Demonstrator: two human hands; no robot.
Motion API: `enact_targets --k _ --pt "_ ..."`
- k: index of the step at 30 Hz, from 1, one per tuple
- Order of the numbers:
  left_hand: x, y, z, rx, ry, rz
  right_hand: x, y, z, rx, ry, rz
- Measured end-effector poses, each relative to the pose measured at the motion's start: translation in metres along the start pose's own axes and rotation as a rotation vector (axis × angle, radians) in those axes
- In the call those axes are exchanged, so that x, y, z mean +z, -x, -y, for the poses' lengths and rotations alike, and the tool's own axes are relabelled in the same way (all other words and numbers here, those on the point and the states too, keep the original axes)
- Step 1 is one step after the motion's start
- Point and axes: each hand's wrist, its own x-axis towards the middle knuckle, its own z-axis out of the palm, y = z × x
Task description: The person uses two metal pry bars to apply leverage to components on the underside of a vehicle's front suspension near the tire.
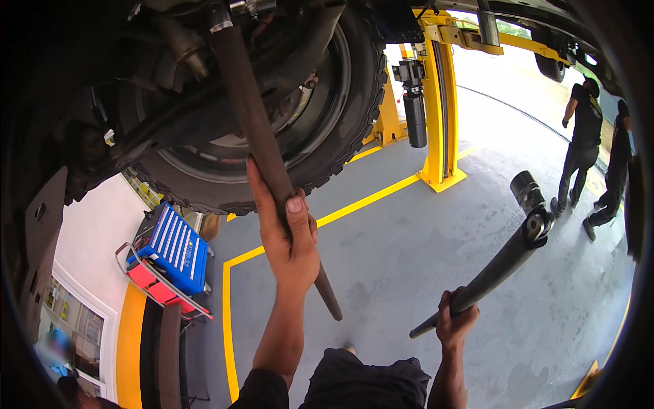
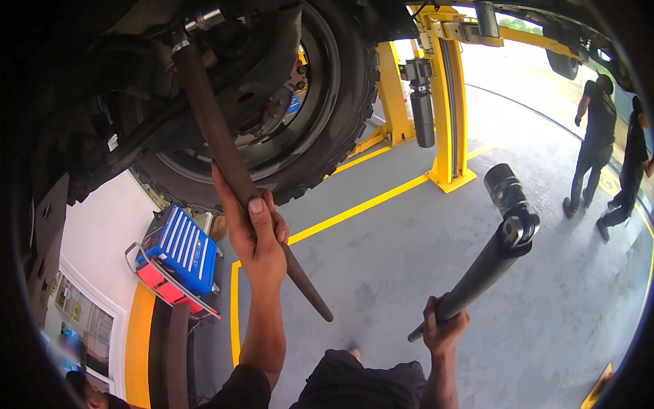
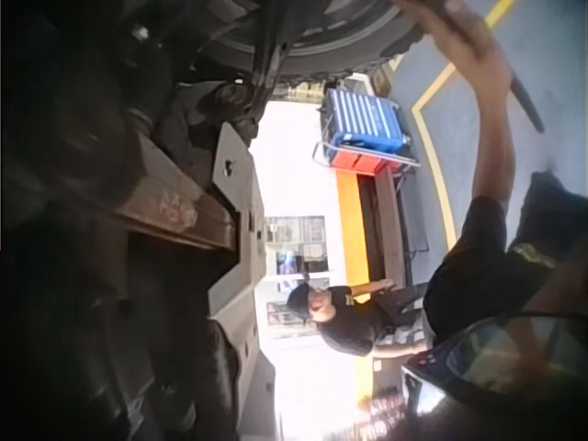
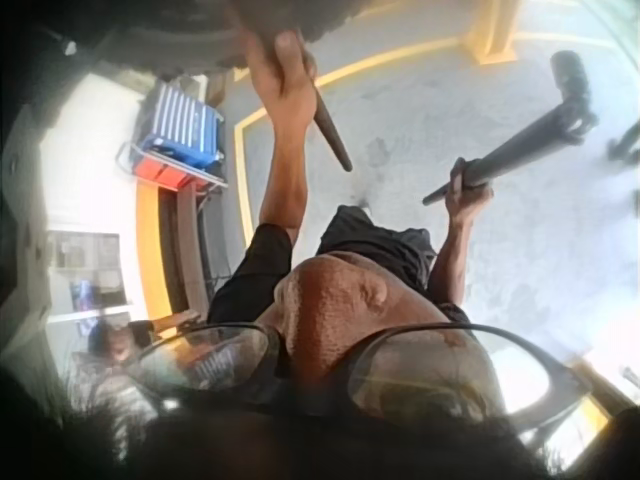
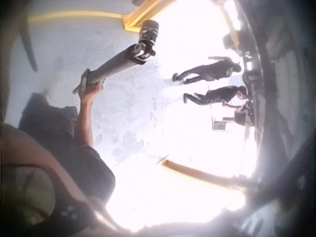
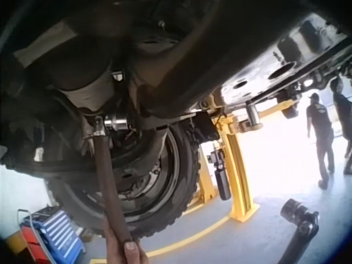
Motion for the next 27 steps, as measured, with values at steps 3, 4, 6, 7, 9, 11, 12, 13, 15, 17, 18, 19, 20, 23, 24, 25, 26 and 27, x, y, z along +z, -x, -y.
enact_targets --k 3,4,6,7,9,11,12,13,15,17,18,19,20,23,24,25,26,27 --pt "0.004 0.001 0.004 0.02 0.023 -0.009 -0.001 0.0 -0.002 0.021 0.015 -0.042" --pt "0.006 0.002 0.005 0.021 0.025 -0.033 -0.001 0.0 -0.002 0.047 0.016 -0.077" --pt "0.009 0.002 0.006 0.03 0.023 -0.058 -0.004 0.001 -0.01 0.011 0.025 -0.079" --pt "0.01 0.001 0.008 0.029 0.033 -0.078 -0.006 0.002 -0.013 -0.025 0.039 -0.082" --pt "0.011 -0.002 0.014 0.023 0.045 -0.096 -0.013 0.002 -0.013 0.029 0.023 -0.021" --pt "0.013 -0.01 0.019 -0.003 0.03 -0.089 -0.02 -0.001 -0.011 0.082 0.008 0.04" --pt "0.014 -0.011 0.02 -0.003 0.03 -0.089 -0.024 -0.003 -0.011 0.096 -0.041 0.107" --pt "0.016 -0.012 0.022 -0.005 0.076 -0.077 -0.026 -0.005 -0.012 0.11 -0.089 0.175" --pt "0.02 -0.015 0.025 -0.004 0.112 -0.067 -0.026 -0.006 -0.019 0.092 -0.096 0.174" --pt "0.025 -0.02 0.031 0.044 0.121 -0.071 -0.026 -0.004 -0.026 0.077 -0.103 0.173" --pt "0.026 -0.023 0.033 0.045 0.116 -0.07 -0.027 -0.003 -0.028 0.101 -0.086 0.19" --pt "0.027 -0.026 0.034 0.078 0.107 -0.068 -0.027 -0.002 -0.03 0.125 -0.07 0.208" --pt "0.028 -0.028 0.039 0.106 0.103 -0.064 -0.027 -0.002 -0.033 0.129 -0.068 0.207" --pt "0.026 -0.037 0.055 0.158 0.046 -0.067 -0.027 -0.001 -0.037 0.073 -0.035 0.231" --pt "0.027 -0.036 0.055 0.16 0.043 -0.065 -0.026 -0.002 -0.036 0.082 -0.032 0.231" --pt "0.027 -0.035 0.056 0.174 0.034 -0.061 -0.025 -0.002 -0.035 0.091 -0.028 0.232" --pt "0.027 -0.033 0.056 0.189 0.022 -0.057 -0.024 -0.003 -0.036 0.093 -0.033 0.233" --pt "0.029 -0.03 0.06 0.191 0.016 -0.056 -0.023 -0.005 -0.037 0.09 -0.028 0.232"
